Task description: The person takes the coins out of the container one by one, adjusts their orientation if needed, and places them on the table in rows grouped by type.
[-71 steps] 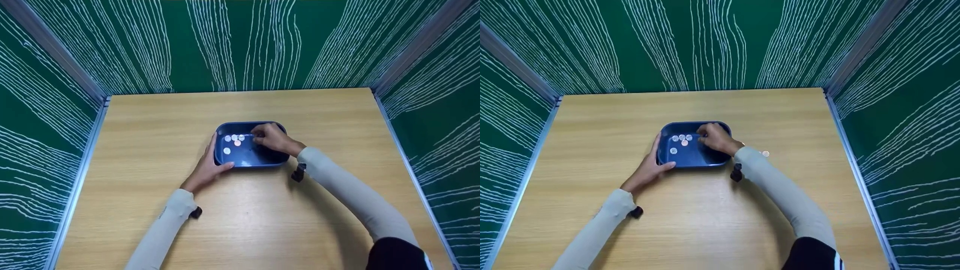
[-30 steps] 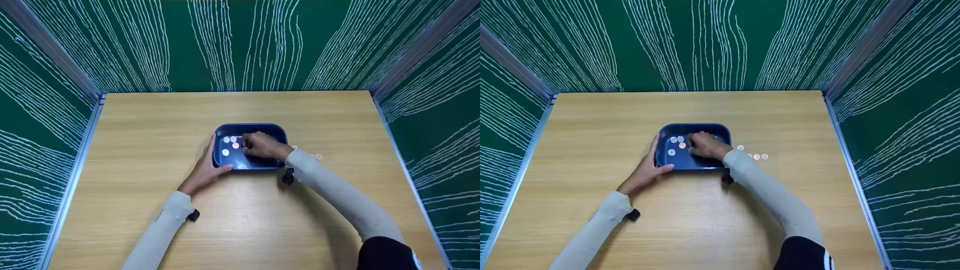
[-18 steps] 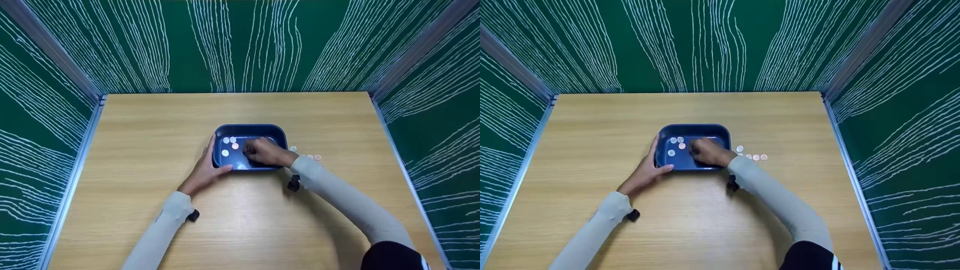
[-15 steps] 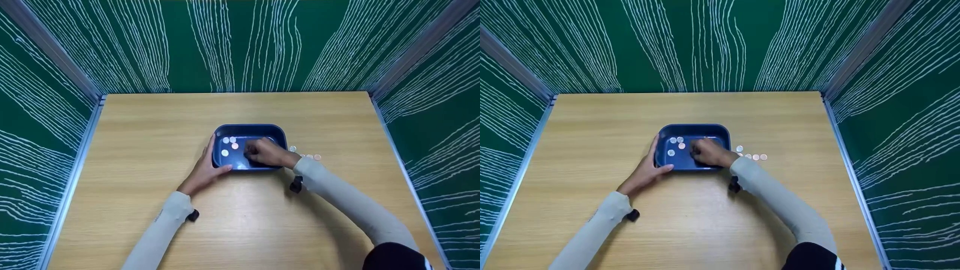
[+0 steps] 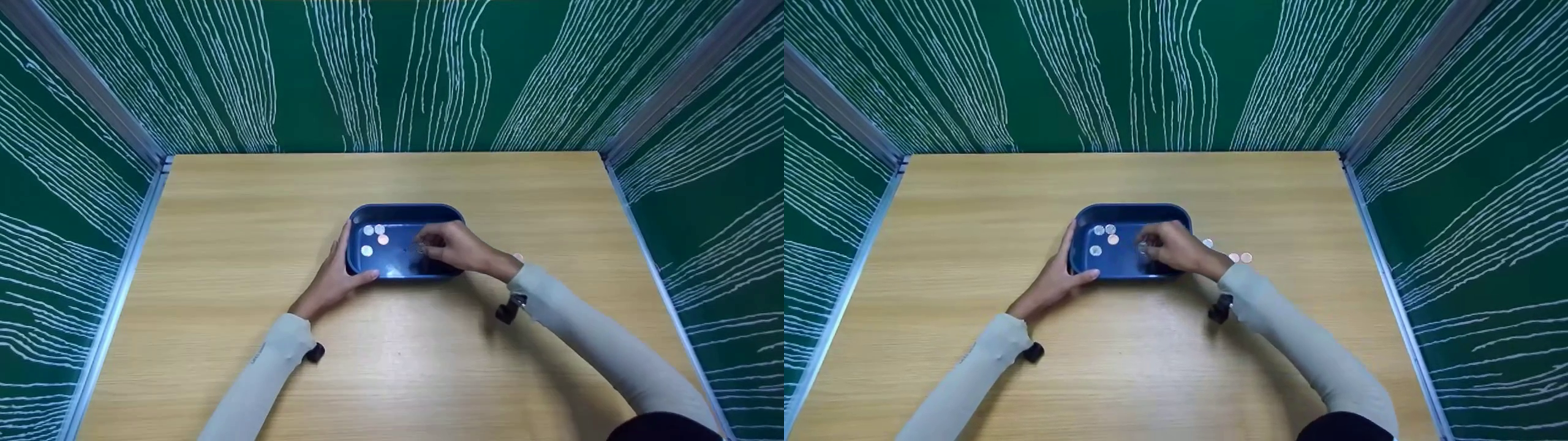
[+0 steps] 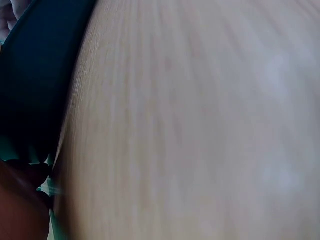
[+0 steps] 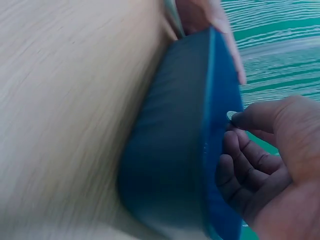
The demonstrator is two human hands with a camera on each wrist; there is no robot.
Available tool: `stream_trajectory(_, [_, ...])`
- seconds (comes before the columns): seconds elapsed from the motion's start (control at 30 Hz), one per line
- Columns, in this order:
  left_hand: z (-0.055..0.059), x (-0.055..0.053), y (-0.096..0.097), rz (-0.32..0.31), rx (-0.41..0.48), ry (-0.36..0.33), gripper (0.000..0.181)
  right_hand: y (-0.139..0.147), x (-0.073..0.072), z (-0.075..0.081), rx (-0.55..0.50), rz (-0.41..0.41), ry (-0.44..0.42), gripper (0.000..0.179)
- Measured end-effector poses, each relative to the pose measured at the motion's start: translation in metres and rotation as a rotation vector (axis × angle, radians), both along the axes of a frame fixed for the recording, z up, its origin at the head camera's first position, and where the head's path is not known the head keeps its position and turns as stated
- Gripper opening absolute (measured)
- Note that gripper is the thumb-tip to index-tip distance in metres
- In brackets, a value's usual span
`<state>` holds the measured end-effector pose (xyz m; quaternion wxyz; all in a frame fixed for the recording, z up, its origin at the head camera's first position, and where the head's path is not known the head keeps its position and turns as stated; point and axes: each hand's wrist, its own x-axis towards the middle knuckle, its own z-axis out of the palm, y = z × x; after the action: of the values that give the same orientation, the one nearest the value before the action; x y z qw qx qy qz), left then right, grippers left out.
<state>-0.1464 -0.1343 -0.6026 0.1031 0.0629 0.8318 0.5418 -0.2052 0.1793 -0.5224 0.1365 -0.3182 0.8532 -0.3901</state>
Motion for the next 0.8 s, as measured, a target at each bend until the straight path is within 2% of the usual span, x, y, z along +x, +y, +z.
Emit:
stream_trajectory(0.2, [-0.001,0.0,0.0,0.0,0.004,-0.007,0.125,0.021,0.003,0.013,-0.038,-0.066,-0.042,0.02])
stream_trajectory(0.4, [0.0,0.0,0.0,-0.004,0.0,-0.011,0.125,0.041,0.006,0.019,-0.08,-0.15,-0.09,0.019])
stream_trajectory(0.6, [-0.001,0.0,0.0,0.001,-0.002,0.002,0.126,0.06,0.007,0.019,-0.135,-0.235,-0.099,0.014])
stream_trajectory(0.8, [-0.002,0.0,0.0,-0.002,-0.006,0.015,0.126,0.084,0.005,0.012,-0.137,-0.306,-0.106,0.01])
